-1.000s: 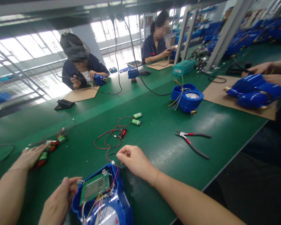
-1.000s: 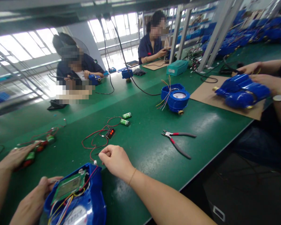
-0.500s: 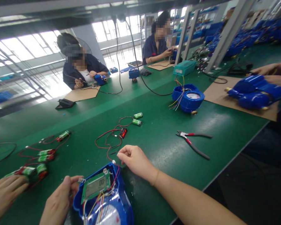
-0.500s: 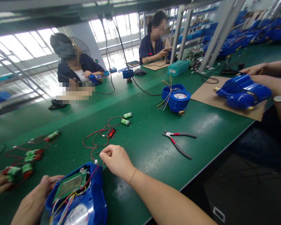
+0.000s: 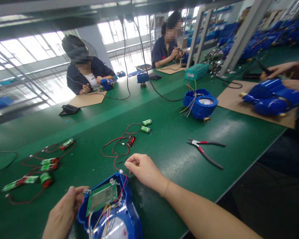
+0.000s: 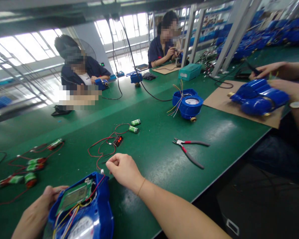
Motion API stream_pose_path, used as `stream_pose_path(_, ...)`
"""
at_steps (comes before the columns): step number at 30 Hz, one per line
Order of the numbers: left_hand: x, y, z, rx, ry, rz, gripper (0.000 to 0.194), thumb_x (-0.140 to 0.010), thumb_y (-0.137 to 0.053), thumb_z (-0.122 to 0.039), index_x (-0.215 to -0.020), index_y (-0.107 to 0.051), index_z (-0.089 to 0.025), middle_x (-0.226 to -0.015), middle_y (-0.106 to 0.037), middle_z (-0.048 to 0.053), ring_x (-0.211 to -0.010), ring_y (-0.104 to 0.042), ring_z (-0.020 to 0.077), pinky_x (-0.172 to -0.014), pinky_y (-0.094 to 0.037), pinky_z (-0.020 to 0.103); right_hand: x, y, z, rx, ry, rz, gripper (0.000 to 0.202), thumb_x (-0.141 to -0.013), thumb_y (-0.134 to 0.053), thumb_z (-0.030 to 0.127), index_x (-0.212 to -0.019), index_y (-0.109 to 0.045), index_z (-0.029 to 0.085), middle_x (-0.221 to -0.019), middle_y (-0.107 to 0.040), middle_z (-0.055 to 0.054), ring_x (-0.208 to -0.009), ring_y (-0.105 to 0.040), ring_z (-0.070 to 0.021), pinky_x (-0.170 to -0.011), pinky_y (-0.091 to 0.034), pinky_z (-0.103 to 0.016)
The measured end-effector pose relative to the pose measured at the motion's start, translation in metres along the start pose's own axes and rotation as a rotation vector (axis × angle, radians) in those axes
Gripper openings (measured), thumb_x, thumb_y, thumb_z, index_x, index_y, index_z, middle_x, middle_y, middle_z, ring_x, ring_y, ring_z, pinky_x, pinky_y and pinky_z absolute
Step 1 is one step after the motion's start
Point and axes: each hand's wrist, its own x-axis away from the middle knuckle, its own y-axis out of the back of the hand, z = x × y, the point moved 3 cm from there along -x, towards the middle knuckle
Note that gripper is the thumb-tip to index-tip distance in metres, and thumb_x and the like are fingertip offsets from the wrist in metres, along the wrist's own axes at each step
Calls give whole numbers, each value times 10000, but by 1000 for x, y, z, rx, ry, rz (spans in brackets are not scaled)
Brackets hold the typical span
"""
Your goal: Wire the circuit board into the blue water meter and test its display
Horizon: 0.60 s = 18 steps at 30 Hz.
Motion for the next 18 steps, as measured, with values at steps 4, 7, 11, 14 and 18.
stream_pose_path(4, -2, 1, 3, 49, 52, -12, 618, -848, -474, -771, -913, -704, -201, -676, -673, 47, -768, -680, 300, -596, -555, 310, 1, 0, 1, 1, -1, 0, 94, -837, -611, 184, -774, -669, 144, -656, -656, -10, -599, -604, -138, -570, -422, -234)
stream_pose_path(7, -8, 5, 8, 74, 87, 32, 642, -814, -502, -794, -915, -713, -196, -672, -669, 48, -775, -678, 301, -606, -556, 311, 0, 0, 0, 2, -3, -1, 93, -838, -614, 189, -776, -670, 147, -650, -654, -7, -594, -599, -135, -565, -417, -231)
stream_pose_path(11, -14, 9, 16, 114, 163, 102, 726, -736, -565, -844, -955, -719, -169, -707, -678, 58, -811, -677, 312, -617, -561, 308, 0, 0, -1, -7, -5, 3, 91, -844, -613, 190, -793, -674, 146, -657, -658, -7, -594, -601, -131, -567, -420, -226)
stream_pose_path(14, -13, 8, 15, 110, 155, 97, 744, -715, -573, -859, -935, -723, -165, -679, -668, 56, -823, -674, 321, -641, -568, 318, 2, 0, 2, -1, -4, -4, 93, -851, -614, 186, -798, -676, 141, -662, -659, -7, -599, -601, -127, -571, -416, -222)
stream_pose_path(18, -3, 2, 1, 77, 85, 15, 671, -766, -544, -822, -899, -718, -187, -697, -682, 55, -764, -668, 312, -621, -560, 329, 0, 3, 5, 11, 0, -8, 141, -876, -602, 182, -758, -666, 136, -647, -649, -1, -579, -570, -110, -562, -394, -211)
